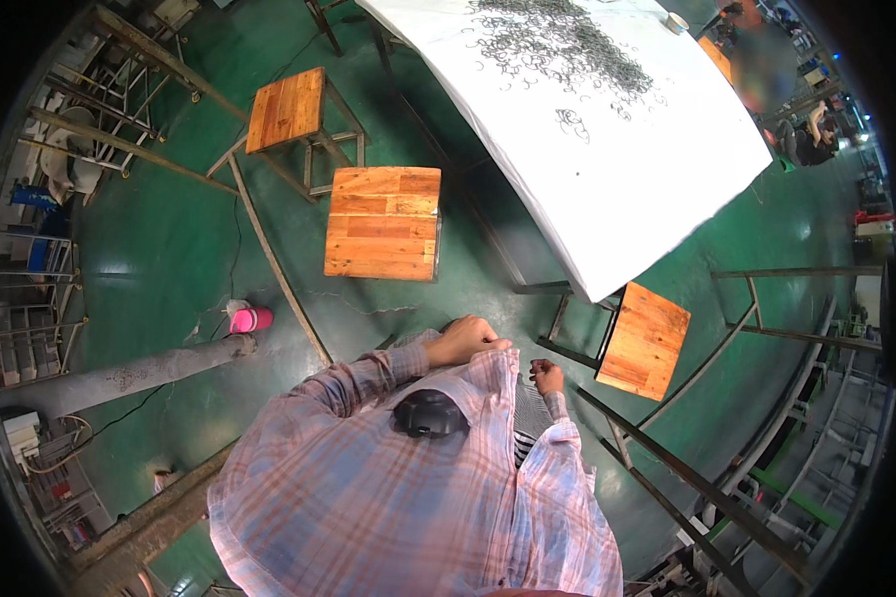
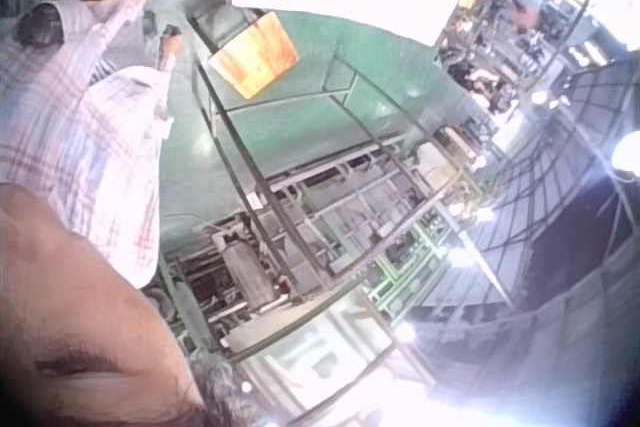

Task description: The person stands at a large white table and uses both hands to gather and arrange small metal clips into a central pile. The person repeatedly scoops and pushes the clips together, occasionally spreading them slightly before re-gathering them.

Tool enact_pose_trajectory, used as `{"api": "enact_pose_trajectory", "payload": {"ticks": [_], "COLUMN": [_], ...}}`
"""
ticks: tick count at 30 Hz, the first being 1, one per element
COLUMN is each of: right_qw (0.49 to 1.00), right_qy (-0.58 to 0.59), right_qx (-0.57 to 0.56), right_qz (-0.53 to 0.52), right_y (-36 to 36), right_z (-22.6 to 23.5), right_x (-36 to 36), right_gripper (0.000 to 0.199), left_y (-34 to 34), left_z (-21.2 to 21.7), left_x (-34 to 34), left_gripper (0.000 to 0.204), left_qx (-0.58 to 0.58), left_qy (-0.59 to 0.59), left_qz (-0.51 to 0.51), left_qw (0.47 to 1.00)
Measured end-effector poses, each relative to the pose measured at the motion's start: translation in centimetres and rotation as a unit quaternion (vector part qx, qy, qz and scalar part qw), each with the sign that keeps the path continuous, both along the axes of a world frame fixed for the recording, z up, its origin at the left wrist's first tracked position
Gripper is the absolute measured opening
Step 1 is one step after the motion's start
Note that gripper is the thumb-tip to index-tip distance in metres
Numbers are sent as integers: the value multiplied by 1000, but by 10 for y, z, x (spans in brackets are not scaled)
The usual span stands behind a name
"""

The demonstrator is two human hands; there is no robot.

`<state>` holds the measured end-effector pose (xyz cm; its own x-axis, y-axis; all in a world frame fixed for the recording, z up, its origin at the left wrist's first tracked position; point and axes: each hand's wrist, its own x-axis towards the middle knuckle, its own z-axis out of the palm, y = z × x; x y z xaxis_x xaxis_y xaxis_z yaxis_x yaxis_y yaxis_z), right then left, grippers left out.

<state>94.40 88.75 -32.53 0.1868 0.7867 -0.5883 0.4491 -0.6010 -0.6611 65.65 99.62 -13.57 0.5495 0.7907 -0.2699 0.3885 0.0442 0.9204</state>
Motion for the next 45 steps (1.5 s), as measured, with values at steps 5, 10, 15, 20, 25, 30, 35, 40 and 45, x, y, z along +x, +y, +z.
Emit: {"api": "enact_pose_trajectory", "payload": {"ticks": [5,10,15,20,25,30,35,40,45], "right_qw": [991,979,949,917,898,894,895,891,870], "right_qy": [-104,8,-82,-182,-276,-297,-299,-328,-402], "right_qx": [47,204,298,339,324,318,312,295,254], "right_qz": [66,-11,-63,-106,-112,-107,-108,-105,-128], "right_y": [16,124,250,343,386,397,402,403,400], "right_z": [4,96,153,138,117,115,115,116,108], "right_x": [-34,-47,-26,10,41,45,46,44,34], "right_gripper": [16,13,12,14,14,17,19,23,20], "left_y": [36,114,236,377,470,490,492,496,499], "left_z": [-18,-20,-47,-58,-84,-73,-77,-78,-80], "left_x": [5,44,106,126,127,151,147,144,134], "left_gripper": [38,22,22,46,91,97,66,44,41], "left_qx": [61,90,203,322,338,312,365,392,357], "left_qy": [43,69,55,107,159,197,170,110,36], "left_qz": [-50,-102,-22,29,75,-3,-215,-294,-336], "left_qw": [996,988,977,940,925,930,890,865,871]}}
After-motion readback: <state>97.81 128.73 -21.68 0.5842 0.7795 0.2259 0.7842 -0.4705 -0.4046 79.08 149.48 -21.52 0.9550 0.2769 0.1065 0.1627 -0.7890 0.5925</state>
